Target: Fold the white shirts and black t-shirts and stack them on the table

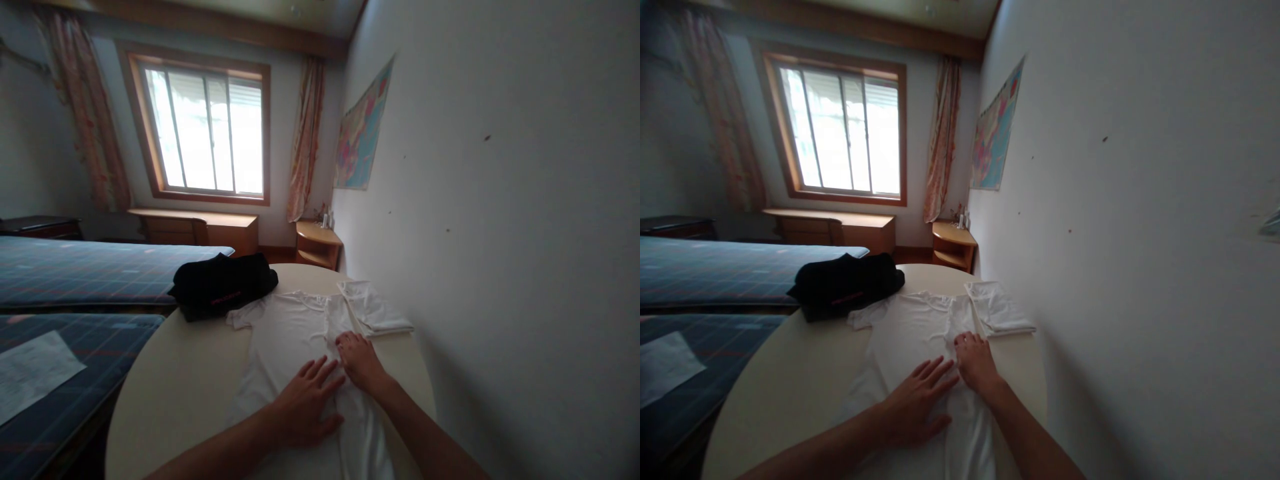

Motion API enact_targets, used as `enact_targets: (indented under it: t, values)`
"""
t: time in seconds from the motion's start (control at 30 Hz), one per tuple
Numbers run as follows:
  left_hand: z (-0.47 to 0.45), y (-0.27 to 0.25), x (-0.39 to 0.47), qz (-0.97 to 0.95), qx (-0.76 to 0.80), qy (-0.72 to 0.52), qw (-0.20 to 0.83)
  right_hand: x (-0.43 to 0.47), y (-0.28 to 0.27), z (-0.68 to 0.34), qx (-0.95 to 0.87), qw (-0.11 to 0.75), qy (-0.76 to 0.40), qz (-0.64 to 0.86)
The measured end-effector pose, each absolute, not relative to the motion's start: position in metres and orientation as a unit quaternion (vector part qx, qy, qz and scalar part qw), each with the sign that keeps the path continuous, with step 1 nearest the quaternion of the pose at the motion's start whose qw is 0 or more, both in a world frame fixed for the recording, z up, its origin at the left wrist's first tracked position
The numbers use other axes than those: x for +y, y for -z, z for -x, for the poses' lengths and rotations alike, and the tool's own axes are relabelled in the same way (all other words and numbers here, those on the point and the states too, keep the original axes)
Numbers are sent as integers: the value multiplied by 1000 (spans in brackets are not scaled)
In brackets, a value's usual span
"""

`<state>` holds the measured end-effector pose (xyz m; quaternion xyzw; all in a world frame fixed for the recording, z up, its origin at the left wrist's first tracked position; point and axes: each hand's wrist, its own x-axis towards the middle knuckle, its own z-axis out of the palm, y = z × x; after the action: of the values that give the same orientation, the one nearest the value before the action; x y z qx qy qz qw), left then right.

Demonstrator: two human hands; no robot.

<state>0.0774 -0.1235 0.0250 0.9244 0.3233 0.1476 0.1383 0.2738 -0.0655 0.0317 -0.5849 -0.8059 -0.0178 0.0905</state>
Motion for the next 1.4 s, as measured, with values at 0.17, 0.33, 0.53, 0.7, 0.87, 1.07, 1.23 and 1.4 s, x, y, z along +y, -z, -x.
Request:
enact_targets:
  t: [0.17,0.33,0.53,0.7,0.87,1.07,1.23,1.4]
  values:
    - [-86,-15,-147,-926,309,-126,178,-27,-22,-259,-813,141,15,565]
    - [-96,-8,-162,-922,305,-110,213,-19,-10,-245,-780,131,-22,612]
    - [-70,-36,-127,-863,424,-207,183,-17,-21,-225,-707,131,-19,695]
    - [5,-50,-61,-732,645,-214,32,-8,-8,-220,-694,104,-24,712]
    - [71,-37,-40,-619,765,-169,-45,7,-2,-224,-691,78,-53,717]
    - [84,-23,-36,-660,734,-162,-12,8,0,-219,-678,101,-17,727]
    - [79,-22,-38,-673,721,-165,-1,2,2,-220,-686,112,9,719]
    - [85,-15,-36,-681,695,-229,21,2,1,-220,-681,104,16,725]
